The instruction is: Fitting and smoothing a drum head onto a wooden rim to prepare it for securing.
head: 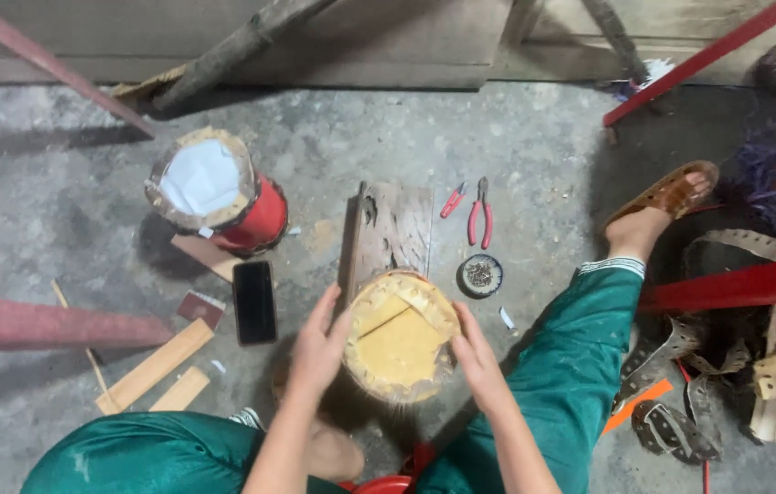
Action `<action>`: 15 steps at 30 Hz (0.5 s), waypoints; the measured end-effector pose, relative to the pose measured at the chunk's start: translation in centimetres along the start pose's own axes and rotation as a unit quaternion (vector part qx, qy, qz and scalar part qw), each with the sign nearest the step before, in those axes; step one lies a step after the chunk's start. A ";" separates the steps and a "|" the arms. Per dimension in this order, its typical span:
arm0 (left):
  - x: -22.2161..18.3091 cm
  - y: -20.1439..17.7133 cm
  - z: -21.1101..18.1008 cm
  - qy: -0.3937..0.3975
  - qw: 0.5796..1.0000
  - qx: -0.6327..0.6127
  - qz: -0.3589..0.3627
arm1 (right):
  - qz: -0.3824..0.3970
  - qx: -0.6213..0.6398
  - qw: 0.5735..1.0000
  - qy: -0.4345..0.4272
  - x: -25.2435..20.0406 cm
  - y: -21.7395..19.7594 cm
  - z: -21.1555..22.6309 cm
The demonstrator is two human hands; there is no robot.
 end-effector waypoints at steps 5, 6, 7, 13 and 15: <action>-3.2 2.3 -2.4 -0.068 0.997 -0.019 0.044 | -0.050 -0.046 0.998 0.007 -0.9 1.1 0.5; -3.3 2.2 -3.1 -0.068 0.997 -0.019 0.044 | -0.050 -0.045 0.998 0.006 -0.9 1.2 1.2; -3.6 2.1 -3.4 -0.099 0.994 -0.005 0.047 | -0.052 -0.045 0.997 -0.028 -1.0 1.3 2.3; -4.3 1.8 -4.0 -0.136 0.989 -0.014 0.050 | -0.051 -0.051 0.997 -0.012 -1.4 1.4 2.1; -4.2 2.0 -2.3 -0.134 0.990 -0.027 0.046 | -0.051 -0.042 0.998 -0.007 -1.9 1.4 3.4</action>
Point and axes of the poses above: each hand's wrist, its own x-axis towards the middle knuckle, its own y-axis out of the palm, z = x × y, the point moved 5 cm from there along x, towards the middle knuckle, and after that the axes turned 7 degrees about -x, right-handed, at the moved point
